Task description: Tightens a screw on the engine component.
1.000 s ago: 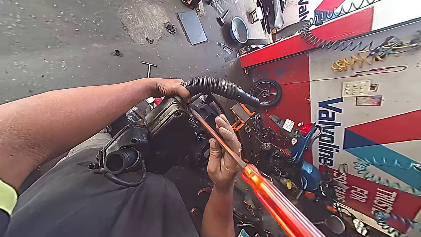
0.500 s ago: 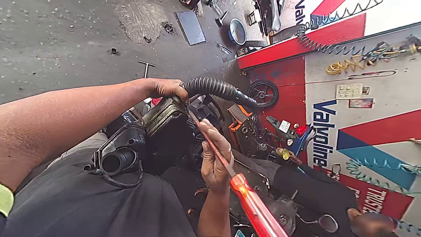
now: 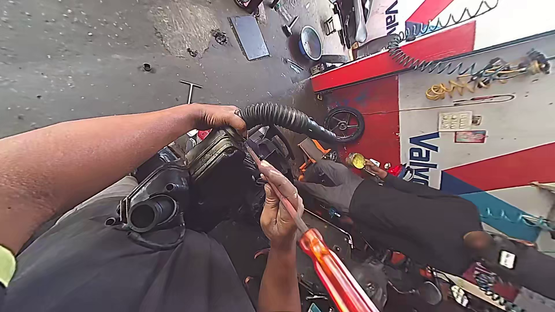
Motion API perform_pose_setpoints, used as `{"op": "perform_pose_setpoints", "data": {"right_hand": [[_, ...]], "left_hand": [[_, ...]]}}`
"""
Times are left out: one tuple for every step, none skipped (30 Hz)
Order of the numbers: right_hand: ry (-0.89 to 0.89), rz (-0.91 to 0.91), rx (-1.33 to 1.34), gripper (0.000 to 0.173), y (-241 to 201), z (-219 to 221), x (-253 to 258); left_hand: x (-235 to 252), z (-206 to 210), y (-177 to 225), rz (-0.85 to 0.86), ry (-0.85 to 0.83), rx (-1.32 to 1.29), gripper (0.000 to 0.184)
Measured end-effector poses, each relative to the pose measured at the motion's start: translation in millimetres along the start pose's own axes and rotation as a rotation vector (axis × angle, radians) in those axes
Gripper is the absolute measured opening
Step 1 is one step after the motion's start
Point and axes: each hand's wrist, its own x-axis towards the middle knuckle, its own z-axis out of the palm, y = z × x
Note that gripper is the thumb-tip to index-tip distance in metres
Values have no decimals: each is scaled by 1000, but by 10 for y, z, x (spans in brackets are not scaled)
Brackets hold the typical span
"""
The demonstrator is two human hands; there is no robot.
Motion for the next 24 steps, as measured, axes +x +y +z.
{"op": "perform_pose_setpoints", "data": {"right_hand": [[77, -23, -12, 19, 28, 54, -21], [163, -43, -33, 14, 52, 106, -14], [244, -48, -61, 13, 62, 144, -2], [297, -51, -70, 16, 75, 162, 19], [309, -53, -65, 17, 87, 165, 49], [293, -46, -73, 16, 82, 160, 70], [264, -37, -92, 15, 64, 147, 87], [223, -18, -116, 15, 33, 123, 113], [179, 19, -134, 18, -22, 88, 132], [140, 70, -150, 24, -93, 55, 140], [105, 126, -168, 33, -163, 30, 146], [72, 177, -190, 43, -226, 10, 143], [52, 217, -213, 52, -277, -1, 137], [50, 244, -248, 58, -314, -4, 139], [72, 256, -275, 58, -335, 0, 145], [111, 250, -274, 55, -336, 6, 167], [157, 239, -232, 50, -335, 9, 193], [213, 226, -156, 44, -335, 12, 221], [263, 210, -68, 43, -336, 13, 257], [292, 206, 21, 46, -346, 6, 283], [304, 208, 97, 50, -365, -14, 299], [304, 205, 136, 54, -388, -43, 302], [309, 192, 140, 57, -415, -74, 297], [319, 171, 116, 61, -438, -100, 287]], "left_hand": [[5, 1, -6, 3, 4, -3, 9], [1, -5, 0, 2, 5, -2, 9], [-6, 6, 6, -2, 9, 0, 10], [-3, 11, 10, -2, 9, 1, 11], [10, 0, 3, 2, 6, 0, 13], [22, -11, -18, 1, -1, -5, 14], [26, -14, -31, -1, -9, -12, 15], [33, -17, -35, 0, -11, -17, 15], [37, -12, -35, 0, -13, -24, 14], [35, -2, -31, -3, -13, -28, 14], [29, -2, -20, -3, -10, -26, 13], [28, -7, -22, 0, -10, -26, 13], [27, -10, -27, 3, -10, -22, 13], [27, -12, -29, 5, -9, -15, 14], [22, -5, -25, 4, -10, -12, 14], [14, 2, -11, 4, -6, -4, 12], [2, 15, 3, 1, 1, 3, 11], [-4, 26, 14, -5, 11, 7, 10], [-9, 29, 26, -7, 19, 13, 8], [-14, 26, 25, -6, 23, 13, 8], [-14, 22, 16, -5, 24, 15, 8], [-2, 10, -2, 0, 19, 17, 10], [8, 3, -18, 6, 13, 10, 11], [17, -5, -36, 9, 6, 3, 12]]}}
